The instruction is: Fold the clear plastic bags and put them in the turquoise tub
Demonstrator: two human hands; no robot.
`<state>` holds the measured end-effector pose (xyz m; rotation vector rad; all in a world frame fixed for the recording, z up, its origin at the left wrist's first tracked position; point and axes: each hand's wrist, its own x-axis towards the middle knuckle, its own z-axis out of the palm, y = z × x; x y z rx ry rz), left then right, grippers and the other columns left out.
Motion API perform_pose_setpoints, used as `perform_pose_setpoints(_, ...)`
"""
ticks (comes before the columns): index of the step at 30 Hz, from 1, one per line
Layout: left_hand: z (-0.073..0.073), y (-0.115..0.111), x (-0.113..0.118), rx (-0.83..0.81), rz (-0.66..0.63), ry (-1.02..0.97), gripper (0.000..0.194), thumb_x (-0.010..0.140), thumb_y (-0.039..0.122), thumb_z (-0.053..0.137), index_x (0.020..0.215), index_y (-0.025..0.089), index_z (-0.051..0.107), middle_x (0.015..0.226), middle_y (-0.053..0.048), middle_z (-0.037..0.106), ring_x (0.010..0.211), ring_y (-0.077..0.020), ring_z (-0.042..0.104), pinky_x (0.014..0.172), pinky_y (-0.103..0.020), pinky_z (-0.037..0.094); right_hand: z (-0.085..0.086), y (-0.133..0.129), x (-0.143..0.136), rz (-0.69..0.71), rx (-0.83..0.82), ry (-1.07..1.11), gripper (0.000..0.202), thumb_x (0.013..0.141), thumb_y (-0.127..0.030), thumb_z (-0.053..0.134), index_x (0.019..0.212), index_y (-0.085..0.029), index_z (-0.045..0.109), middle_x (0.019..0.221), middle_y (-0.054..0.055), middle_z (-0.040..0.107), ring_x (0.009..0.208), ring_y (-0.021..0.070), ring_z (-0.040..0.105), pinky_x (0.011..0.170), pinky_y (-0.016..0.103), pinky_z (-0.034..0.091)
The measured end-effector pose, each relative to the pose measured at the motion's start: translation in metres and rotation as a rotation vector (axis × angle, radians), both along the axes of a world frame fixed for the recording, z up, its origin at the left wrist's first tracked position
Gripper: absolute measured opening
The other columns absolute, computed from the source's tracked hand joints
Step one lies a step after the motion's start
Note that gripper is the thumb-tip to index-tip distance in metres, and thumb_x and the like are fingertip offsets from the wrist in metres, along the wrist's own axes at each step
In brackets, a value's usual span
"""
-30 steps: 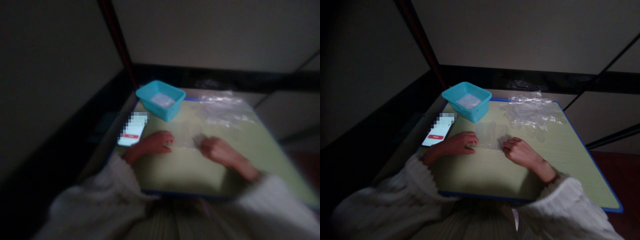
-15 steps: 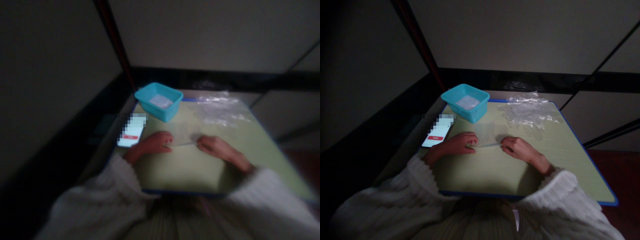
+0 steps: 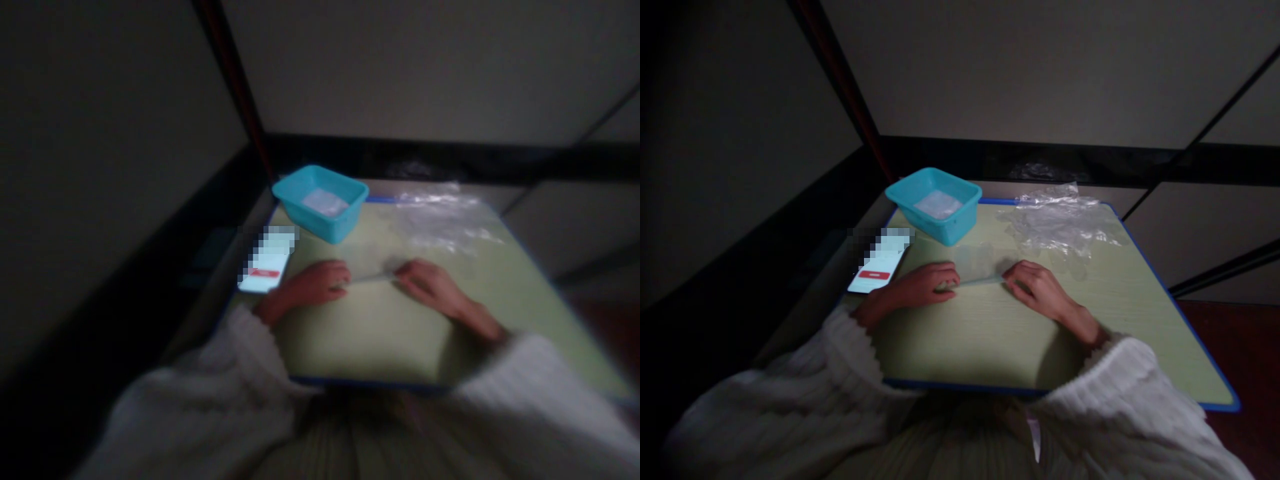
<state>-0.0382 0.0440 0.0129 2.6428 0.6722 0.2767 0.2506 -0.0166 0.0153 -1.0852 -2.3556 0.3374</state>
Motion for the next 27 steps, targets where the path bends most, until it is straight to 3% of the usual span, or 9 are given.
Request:
perform_pose_setpoints(5, 0.004, 0.000, 0.001, 0.004, 0.036, -0.152, 0.016, 0.088, 0.018, 0.045, 0.078, 0.015, 0.057, 0.091, -0.005, 0.055, 0.086, -0.0152, 0.054, 0.079, -0.026, 0.043, -0.001, -0.001, 0.007, -0.128, -0.076, 0.015, 0.025, 0.096, -0.034, 0.039, 0.104, -0.020, 0.058, 0.099, 0.009, 0.068, 0.085, 0.0224, 0.065, 0.075, 0.034, 0.050)
perform_pose_setpoints(12, 0.019, -0.008, 0.004, -0.196, 0.110, -0.463, 0.014, 0.088, 0.023, 0.048, 0.079, 0.016, 0.056, 0.100, -0.008, 0.064, 0.098, -0.0181, 0.059, 0.088, -0.032, 0.044, 0.002, -0.004, 0.015, -0.240, 0.005, 0.104, 0.020, 0.095, -0.034, 0.040, 0.096, -0.020, 0.054, 0.079, 0.006, 0.066, 0.067, 0.0191, 0.062, 0.062, 0.029, 0.046)
perform_pose_setpoints(18, 0.038, -0.021, -0.001, -0.400, 0.273, -0.548, 0.019, 0.084, 0.034, 0.054, 0.085, 0.016, 0.059, 0.086, -0.004, 0.067, 0.080, -0.0160, 0.063, 0.070, -0.027, 0.049, 0.024, -0.015, 0.011, -0.182, 0.068, 0.219, 0.017, 0.094, -0.034, 0.044, 0.087, -0.022, 0.052, 0.066, 0.001, 0.059, 0.055, 0.0143, 0.055, 0.050, 0.025, 0.041)
perform_pose_setpoints(24, 0.055, -0.035, 0.000, -0.777, 0.143, -0.725, 0.021, 0.083, 0.035, 0.059, 0.083, 0.015, 0.052, 0.081, -0.004, 0.069, 0.059, -0.0141, 0.067, 0.053, -0.024, 0.051, 0.044, -0.032, 0.001, -0.170, 0.039, 0.408, 0.022, 0.092, -0.041, 0.050, 0.078, -0.024, 0.052, 0.061, -0.001, 0.055, 0.051, 0.0134, 0.052, 0.045, 0.025, 0.040)
perform_pose_setpoints(27, 0.059, -0.037, 0.002, -0.894, 0.157, -0.753, 0.024, 0.080, 0.037, 0.062, 0.080, 0.017, 0.049, 0.072, -0.002, 0.069, 0.052, -0.0152, 0.066, 0.048, -0.023, 0.051, 0.047, -0.035, -0.005, -0.218, -0.062, 0.534, 0.026, 0.088, -0.045, 0.054, 0.074, -0.024, 0.052, 0.060, -0.001, 0.054, 0.051, 0.0134, 0.051, 0.045, 0.025, 0.040)
